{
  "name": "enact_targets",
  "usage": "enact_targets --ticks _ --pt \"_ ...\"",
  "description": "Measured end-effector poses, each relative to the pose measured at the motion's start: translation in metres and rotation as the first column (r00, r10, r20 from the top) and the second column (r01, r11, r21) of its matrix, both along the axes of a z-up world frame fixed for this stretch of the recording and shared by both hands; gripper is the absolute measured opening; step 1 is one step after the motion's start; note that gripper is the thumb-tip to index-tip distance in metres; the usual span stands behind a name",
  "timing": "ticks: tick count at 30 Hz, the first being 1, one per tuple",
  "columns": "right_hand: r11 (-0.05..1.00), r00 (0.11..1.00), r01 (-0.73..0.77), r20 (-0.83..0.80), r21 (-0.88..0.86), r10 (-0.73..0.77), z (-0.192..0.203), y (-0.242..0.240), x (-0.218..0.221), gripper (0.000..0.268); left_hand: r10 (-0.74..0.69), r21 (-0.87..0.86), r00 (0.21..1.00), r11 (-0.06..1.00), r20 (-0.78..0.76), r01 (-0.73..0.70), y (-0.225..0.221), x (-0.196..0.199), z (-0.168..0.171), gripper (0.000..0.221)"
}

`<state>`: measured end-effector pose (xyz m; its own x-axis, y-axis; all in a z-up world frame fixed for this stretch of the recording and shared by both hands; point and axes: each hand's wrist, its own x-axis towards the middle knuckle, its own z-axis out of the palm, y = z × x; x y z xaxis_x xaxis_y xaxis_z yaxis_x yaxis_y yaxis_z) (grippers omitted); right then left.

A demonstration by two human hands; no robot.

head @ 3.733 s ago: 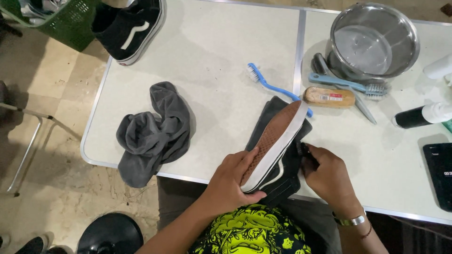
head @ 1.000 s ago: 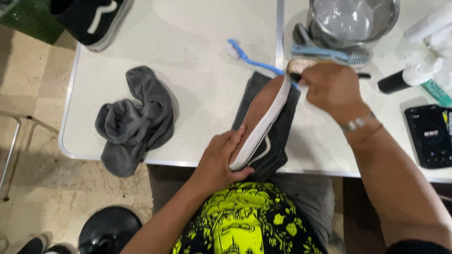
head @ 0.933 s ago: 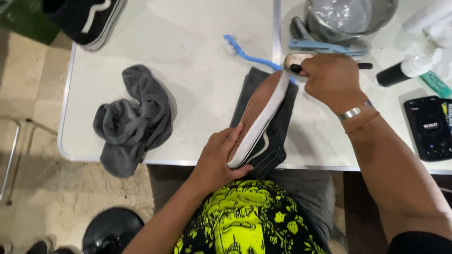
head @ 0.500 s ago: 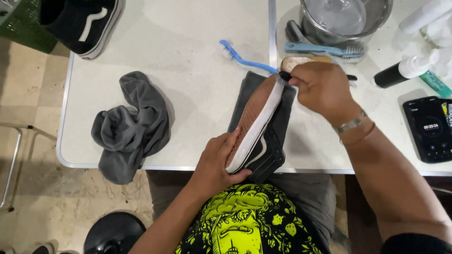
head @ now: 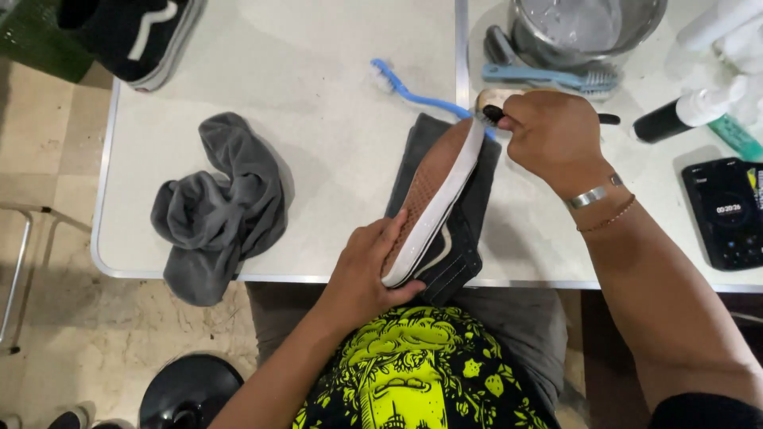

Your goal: Cleaning the white rubber sole of a black sneaker using a small brush and a cloth.

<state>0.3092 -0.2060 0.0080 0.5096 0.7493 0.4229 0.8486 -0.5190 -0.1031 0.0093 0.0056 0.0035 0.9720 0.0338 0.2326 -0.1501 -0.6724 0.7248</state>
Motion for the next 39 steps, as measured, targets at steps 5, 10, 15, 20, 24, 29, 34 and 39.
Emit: enact_targets --ticks 5,10,15,20,24,29,34,39 --pt "0.987 0.987 -0.149 -0.054 0.057 0.152 -0.006 0.0 0.002 0.015 0.007 0.004 1.0 1.0 -0.02 -0.007 -0.002 -0.006 -0.008 0.117" --pt "0.999 0.998 -0.042 0.038 -0.028 0.043 0.008 0.004 0.008 0.016 -0.014 -0.007 1.0 1.0 -0.018 0.014 0.003 0.0 0.001 0.118" --pt "0.995 0.997 -0.081 0.025 0.063 0.08 -0.015 0.0 0.002 0.025 0.013 -0.008 1.0 1.0 -0.014 -0.013 -0.003 -0.006 -0.005 0.116" --pt "1.0 0.987 -0.017 0.159 0.014 0.015 -0.008 0.003 0.009 0.021 0.024 -0.048 1.0 0.999 0.016 -0.023 -0.001 -0.006 -0.002 0.119" --pt "0.998 0.999 -0.039 -0.006 0.055 0.04 -0.004 0.006 -0.002 0.02 0.049 -0.046 0.999 0.998 -0.008 -0.05 -0.004 -0.007 -0.007 0.115" --pt "0.965 0.981 0.169 -0.059 -0.2 -0.185 0.002 0.009 -0.005 0.028 -0.036 -0.014 0.986 0.999 -0.162 0.034 0.002 -0.009 -0.003 0.115" --pt "0.999 0.983 0.03 -0.181 0.021 -0.026 -0.011 0.006 0.002 0.023 0.001 -0.032 0.995 0.999 -0.096 -0.004 0.001 -0.006 -0.005 0.114" --pt "1.0 1.0 0.003 -0.01 0.03 -0.002 -0.002 0.0 0.0 0.016 0.03 -0.02 0.995 0.999 -0.095 -0.032 0.001 -0.008 0.003 0.115"
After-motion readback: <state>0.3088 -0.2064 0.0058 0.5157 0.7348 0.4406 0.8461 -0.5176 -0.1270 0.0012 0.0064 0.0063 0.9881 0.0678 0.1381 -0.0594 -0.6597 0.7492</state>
